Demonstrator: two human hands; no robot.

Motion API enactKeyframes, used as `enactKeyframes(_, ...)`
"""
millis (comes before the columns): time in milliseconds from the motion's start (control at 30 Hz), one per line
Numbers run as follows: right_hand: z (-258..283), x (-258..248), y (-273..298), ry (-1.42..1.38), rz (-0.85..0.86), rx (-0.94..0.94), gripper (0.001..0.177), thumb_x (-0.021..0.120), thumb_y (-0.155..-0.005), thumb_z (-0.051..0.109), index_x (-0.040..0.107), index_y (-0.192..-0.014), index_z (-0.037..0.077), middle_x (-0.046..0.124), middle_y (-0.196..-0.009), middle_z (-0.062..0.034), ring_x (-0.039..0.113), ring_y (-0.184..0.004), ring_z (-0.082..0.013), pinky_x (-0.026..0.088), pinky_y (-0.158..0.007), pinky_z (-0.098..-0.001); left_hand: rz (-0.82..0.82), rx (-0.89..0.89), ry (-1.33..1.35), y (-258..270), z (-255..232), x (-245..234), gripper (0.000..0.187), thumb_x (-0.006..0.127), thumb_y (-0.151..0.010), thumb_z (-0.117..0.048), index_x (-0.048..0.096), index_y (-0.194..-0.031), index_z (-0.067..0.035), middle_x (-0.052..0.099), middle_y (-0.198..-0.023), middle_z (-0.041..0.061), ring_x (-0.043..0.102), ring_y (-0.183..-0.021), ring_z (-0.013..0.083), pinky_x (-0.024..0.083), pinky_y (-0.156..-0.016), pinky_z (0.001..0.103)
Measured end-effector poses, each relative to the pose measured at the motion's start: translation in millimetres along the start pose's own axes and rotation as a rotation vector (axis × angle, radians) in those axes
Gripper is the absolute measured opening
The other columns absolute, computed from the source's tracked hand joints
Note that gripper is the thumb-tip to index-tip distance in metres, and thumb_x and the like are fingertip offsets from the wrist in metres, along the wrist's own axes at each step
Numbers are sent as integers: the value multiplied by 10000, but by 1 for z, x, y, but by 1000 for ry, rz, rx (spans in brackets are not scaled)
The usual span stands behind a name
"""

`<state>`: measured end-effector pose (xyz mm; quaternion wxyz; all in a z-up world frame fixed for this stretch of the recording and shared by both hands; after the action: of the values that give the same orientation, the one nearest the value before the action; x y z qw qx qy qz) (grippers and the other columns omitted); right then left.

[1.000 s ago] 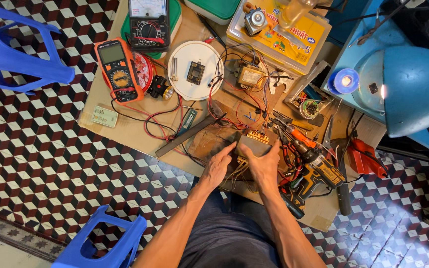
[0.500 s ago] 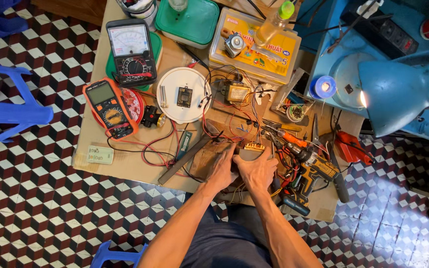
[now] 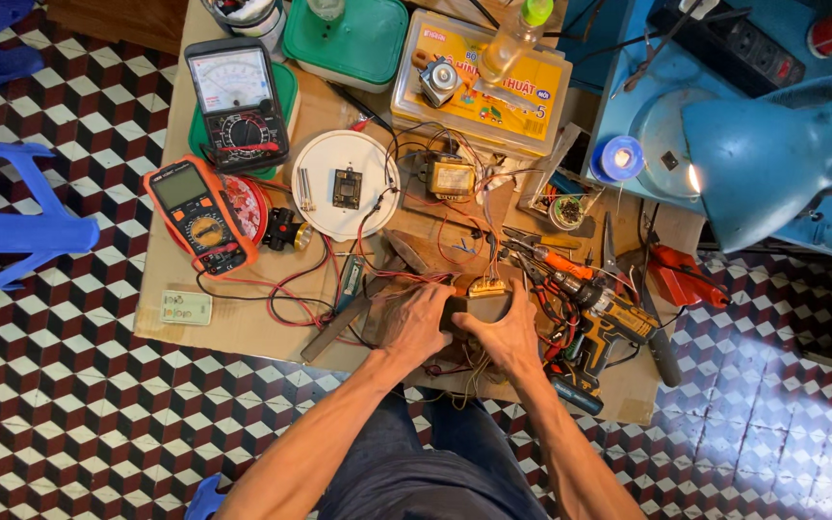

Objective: The person works on a small transformer-like component on a cluttered workbench, stripping wire ends with pliers and testing connections with a multimeter. The person repeatedly handles the component and wires, adjusting connections and checking readings.

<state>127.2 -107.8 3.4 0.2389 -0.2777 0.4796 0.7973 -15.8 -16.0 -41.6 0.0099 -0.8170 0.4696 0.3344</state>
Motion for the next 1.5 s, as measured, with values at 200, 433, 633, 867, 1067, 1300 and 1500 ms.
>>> enactKeyframes(200, -23, -6, -17, -418, 284, -71, 1182, 821, -591, 512, 305, -1560, 75, 527, -1447, -239, 543, -1329, -324, 435, -1081, -389, 65, 74, -202, 4, -37, -33, 588, 900, -621, -87, 538, -1082, -48, 609, -1120, 157, 630, -1079, 399, 533, -839, 511)
enactKeyframes(433, -46, -10, -16, -626, 310, -33, 899, 692, -788, 444, 392, -1561, 99, 602, -1405, -174, 587, -1272, -267, 434, -1056, -346, 82, 274, -295, -16, -51, -13, 637, 909, -555, -81, 536, -1068, -23, 614, -1092, 154, 642, -1054, 362, 563, -839, 459)
enactKeyframes(633, -94, 15, -20, -760, 197, -173, 653, 528, -1016, 322, 336, -1568, 31, 508, -1520, -130, 474, -1377, -201, 329, -1144, -303, 316, 246, -507, -34, -61, 5, 559, 898, -729, -185, 537, -1121, -15, 633, -1094, 161, 656, -1022, 377, 541, -814, 476)
enactKeyframes(867, -131, 21, 3, -751, 180, -222, 550, 443, -993, 210, 491, -1500, 3, 617, -1473, -175, 562, -1353, -230, 387, -1136, -302, -51, 184, -141, 0, -59, 5, 730, 863, -730, -206, 541, -1363, -38, 641, -1229, 217, 646, -1088, 383, 536, -889, 428)
enactKeyframes(1067, -126, 13, 9, -673, 65, -179, 706, 562, -879, 182, 362, -1541, 40, 517, -1521, -170, 503, -1372, -288, 347, -1122, -338, -133, -345, 391, 19, -11, 44, 775, 699, -921, -420, 416, -1492, 21, 588, -1407, 242, 636, -1258, 297, 516, -999, 348)
enactKeyframes(1300, -72, 14, 27, -664, 54, 47, 867, 659, -800, 296, 325, -1582, 123, 624, -1379, -217, 613, -1260, -329, 446, -1064, -365, 85, -339, 224, -5, -25, 43, 811, 572, -931, -544, 400, -1519, -13, 664, -1301, 263, 635, -1238, 384, 488, -1022, 419)
enactKeyframes(1500, -58, 26, 50, -737, -66, 79, 952, 749, -709, 321, 359, -1555, 125, 666, -1313, -189, 639, -1219, -317, 467, -1044, -360, 207, -182, 126, -21, -29, 22, 795, 593, -912, -519, 402, -1517, -39, 669, -1271, 265, 631, -1216, 419, 489, -1008, 447)
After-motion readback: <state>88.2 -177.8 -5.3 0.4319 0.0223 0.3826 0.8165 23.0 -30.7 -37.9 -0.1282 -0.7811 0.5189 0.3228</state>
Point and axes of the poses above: each hand's wrist, its own y-axis away from the middle knuckle, its own x-axis out of the palm, z = x × y, the point moved 2 cm from there along -y, towards the middle knuckle
